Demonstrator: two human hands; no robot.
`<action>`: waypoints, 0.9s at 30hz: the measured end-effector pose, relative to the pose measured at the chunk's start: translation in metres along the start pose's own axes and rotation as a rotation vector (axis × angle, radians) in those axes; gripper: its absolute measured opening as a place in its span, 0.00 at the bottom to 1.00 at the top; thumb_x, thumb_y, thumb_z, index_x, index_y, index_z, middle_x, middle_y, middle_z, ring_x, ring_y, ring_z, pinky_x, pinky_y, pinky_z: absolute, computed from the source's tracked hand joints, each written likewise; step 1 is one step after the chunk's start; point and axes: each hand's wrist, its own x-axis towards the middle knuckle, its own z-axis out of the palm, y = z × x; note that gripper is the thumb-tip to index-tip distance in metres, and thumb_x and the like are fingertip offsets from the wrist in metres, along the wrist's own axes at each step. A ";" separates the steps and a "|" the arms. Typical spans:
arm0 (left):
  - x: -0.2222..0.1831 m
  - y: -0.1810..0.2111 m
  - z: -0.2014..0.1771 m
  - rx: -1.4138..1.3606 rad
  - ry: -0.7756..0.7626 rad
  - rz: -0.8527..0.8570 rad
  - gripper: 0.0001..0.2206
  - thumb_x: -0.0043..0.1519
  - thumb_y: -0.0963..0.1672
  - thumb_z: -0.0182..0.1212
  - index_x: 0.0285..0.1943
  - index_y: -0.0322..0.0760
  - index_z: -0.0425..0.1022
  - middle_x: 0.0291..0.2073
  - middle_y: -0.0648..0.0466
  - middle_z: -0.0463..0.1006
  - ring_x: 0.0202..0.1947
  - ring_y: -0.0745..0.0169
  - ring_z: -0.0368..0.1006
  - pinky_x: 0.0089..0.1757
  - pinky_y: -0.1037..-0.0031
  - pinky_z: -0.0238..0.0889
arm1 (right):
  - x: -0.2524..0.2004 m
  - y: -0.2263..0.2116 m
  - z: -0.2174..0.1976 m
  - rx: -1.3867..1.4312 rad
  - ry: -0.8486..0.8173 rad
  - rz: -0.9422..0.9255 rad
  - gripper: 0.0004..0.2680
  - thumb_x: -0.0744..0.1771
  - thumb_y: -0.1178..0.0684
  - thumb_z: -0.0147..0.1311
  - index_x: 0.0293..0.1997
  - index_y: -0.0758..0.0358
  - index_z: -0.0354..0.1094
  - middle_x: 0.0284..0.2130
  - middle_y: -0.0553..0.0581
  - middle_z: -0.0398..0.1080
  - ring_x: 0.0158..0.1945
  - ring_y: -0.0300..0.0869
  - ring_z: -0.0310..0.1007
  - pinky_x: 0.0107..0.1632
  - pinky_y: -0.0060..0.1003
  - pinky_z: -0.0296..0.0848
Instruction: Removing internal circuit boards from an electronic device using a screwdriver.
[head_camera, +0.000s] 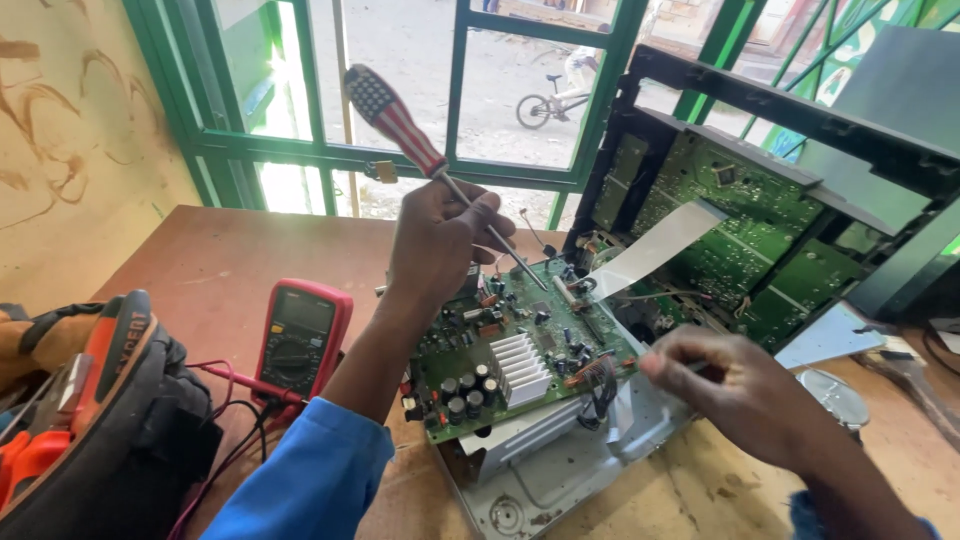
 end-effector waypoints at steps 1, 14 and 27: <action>0.000 0.000 0.001 -0.025 0.028 0.011 0.05 0.67 0.41 0.57 0.43 0.33 0.75 0.30 0.48 0.86 0.25 0.59 0.82 0.27 0.74 0.74 | 0.002 -0.003 0.001 0.056 0.070 0.032 0.16 0.64 0.38 0.49 0.40 0.53 0.82 0.41 0.50 0.82 0.40 0.41 0.80 0.43 0.36 0.75; 0.010 -0.004 -0.042 -0.112 0.279 0.108 0.13 0.72 0.44 0.43 0.43 0.33 0.74 0.19 0.50 0.77 0.22 0.65 0.78 0.25 0.82 0.69 | 0.040 -0.036 0.011 0.599 0.164 -0.005 0.19 0.64 0.56 0.62 0.59 0.77 0.67 0.40 0.64 0.76 0.44 0.45 0.78 0.40 0.38 0.77; 0.015 -0.009 -0.047 -0.164 0.307 0.114 0.12 0.71 0.44 0.44 0.43 0.34 0.73 0.18 0.51 0.77 0.22 0.66 0.77 0.25 0.80 0.68 | 0.084 -0.011 0.019 0.973 -0.088 -0.048 0.07 0.70 0.54 0.50 0.45 0.69 0.69 0.25 0.57 0.69 0.23 0.42 0.70 0.29 0.33 0.66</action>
